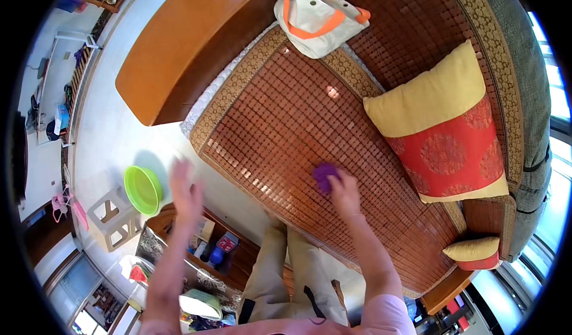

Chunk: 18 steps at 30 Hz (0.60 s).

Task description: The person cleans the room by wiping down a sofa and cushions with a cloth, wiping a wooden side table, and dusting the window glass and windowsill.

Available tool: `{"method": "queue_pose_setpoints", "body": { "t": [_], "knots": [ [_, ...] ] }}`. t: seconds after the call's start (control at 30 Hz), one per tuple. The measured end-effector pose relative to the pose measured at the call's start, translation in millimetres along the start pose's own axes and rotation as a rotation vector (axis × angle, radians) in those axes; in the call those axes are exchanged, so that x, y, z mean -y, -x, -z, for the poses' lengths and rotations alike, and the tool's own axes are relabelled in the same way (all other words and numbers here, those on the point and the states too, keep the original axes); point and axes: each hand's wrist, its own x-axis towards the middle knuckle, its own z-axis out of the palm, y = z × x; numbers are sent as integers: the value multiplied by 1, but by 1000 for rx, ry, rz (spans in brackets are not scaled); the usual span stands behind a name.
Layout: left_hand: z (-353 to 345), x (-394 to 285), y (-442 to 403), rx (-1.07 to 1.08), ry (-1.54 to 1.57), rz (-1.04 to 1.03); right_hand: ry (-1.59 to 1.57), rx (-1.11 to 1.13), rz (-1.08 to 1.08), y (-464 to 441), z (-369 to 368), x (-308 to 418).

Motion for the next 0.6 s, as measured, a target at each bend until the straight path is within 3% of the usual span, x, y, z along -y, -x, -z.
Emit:
{"method": "queue_pose_setpoints", "body": {
  "t": [0.03,0.07,0.17,0.23,0.3,0.37,0.47,0.57,0.6],
  "knots": [
    [15,5,-57,-47,-87,95,257,-53,132,-6,28,6],
    [21,29,-107,-137,-131,-24,292,-151,106,-19,35,2],
    [19,77,-212,-249,-222,7,209,-455,-16,-85,34,1],
    [1,99,-243,-216,-311,53,155,-601,-106,-149,20,16],
    [-11,109,-248,-163,-399,96,258,-555,-202,-191,2,57],
    [-6,105,-247,-164,-376,111,199,-354,-169,-204,-9,122],
    [-6,106,-247,-167,-375,94,230,-193,218,-162,-59,150],
    [-1,99,-246,-156,-393,99,59,15,521,-101,-57,134],
    [-1,97,-246,-142,-391,113,85,51,535,-91,-42,121]
  ]
}}
